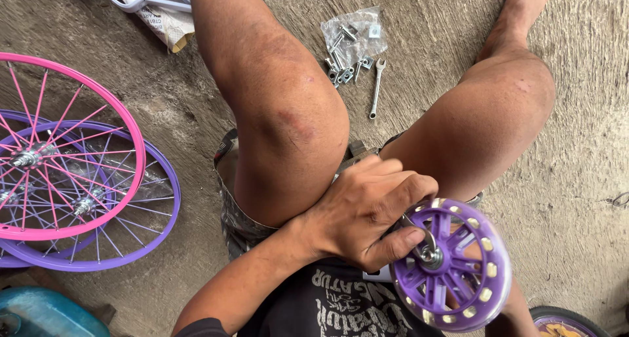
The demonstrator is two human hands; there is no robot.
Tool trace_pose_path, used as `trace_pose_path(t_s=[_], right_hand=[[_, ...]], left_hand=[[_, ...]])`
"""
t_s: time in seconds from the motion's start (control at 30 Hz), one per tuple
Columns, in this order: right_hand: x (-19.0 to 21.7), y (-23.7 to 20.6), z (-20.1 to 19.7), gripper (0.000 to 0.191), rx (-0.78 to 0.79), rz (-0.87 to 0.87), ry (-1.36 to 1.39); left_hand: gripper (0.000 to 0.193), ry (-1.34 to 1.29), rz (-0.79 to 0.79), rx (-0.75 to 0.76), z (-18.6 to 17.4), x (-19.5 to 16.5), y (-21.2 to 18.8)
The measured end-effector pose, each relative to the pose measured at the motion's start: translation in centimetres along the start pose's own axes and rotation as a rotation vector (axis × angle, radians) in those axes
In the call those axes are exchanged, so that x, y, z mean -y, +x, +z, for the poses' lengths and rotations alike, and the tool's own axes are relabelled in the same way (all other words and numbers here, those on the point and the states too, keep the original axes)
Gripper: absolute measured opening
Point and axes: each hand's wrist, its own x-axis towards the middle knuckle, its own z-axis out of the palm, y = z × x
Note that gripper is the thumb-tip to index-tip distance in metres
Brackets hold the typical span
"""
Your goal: The person sits on the ground assembling training wheels for a child's bicycle. They hold a purple training wheel against a white metal bracket, thread bolts by hand, and tighten them with combination wrenches, then repeat the process fitting a pink training wheel to a second bracket and fitting a wheel onto the bracket axle.
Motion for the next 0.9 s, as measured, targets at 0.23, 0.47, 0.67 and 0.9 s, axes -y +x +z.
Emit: trace_pose_path(t_s=[0.23, 0.47, 0.67, 0.9], right_hand=[[0.1, 0.3, 0.0, 0.081, 0.018, 0.0, -0.013], [-0.2, 1.7, 0.6, 0.077, 0.038, -0.009, -0.044], [-0.3, 2.2, 0.7, 0.074, 0.058, -0.003, -0.033], [-0.3, 2.0, -0.1, 0.07, 0.065, 0.005, -0.029]], left_hand=[[0.042, 0.123, 0.146, -0.022, -0.1, -0.3, 0.8], [0.041, 0.158, 0.178, -0.032, 0.2, -0.6, 0.7], [0.045, 0.18, -0.006, -0.086, 1.6, -1.4, -0.7], [0.032, 0.047, -0.114, -0.107, 2.4, -2.8, -2.4]])
